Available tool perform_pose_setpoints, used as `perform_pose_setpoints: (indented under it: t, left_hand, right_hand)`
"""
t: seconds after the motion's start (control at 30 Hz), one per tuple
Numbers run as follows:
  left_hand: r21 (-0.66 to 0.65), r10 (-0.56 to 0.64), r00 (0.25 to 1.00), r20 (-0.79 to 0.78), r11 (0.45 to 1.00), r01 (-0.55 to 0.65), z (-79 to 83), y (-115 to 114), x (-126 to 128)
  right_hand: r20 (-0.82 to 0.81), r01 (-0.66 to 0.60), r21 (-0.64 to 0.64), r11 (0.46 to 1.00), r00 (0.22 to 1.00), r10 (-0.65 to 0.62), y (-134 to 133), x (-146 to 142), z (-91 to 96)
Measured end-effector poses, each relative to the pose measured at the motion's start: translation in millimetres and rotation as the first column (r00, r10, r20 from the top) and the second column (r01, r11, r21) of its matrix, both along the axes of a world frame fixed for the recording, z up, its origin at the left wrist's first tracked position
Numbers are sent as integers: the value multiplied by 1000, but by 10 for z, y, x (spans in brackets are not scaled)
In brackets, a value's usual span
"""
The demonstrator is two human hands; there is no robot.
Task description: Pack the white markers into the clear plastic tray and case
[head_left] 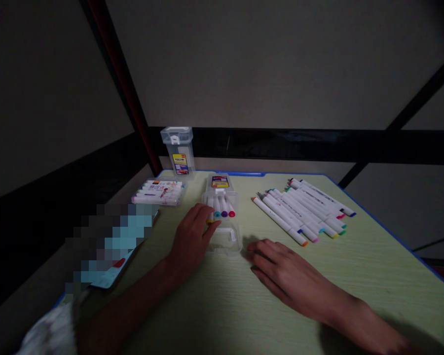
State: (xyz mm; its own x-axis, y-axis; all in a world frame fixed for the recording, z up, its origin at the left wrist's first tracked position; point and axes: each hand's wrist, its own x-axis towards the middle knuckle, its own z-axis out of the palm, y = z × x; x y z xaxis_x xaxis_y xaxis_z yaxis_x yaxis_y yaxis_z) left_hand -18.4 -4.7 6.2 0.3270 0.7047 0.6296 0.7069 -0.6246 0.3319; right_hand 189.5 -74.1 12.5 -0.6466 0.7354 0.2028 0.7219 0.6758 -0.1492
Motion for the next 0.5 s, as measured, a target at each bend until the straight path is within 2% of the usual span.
perform_pose_setpoints:
  t: [0.5]
  left_hand:
    - [47, 78, 992, -103, 996, -74, 37, 0, 7]
  right_hand:
    - [4, 14, -17, 1000, 1000, -14, -1, -16, 33]
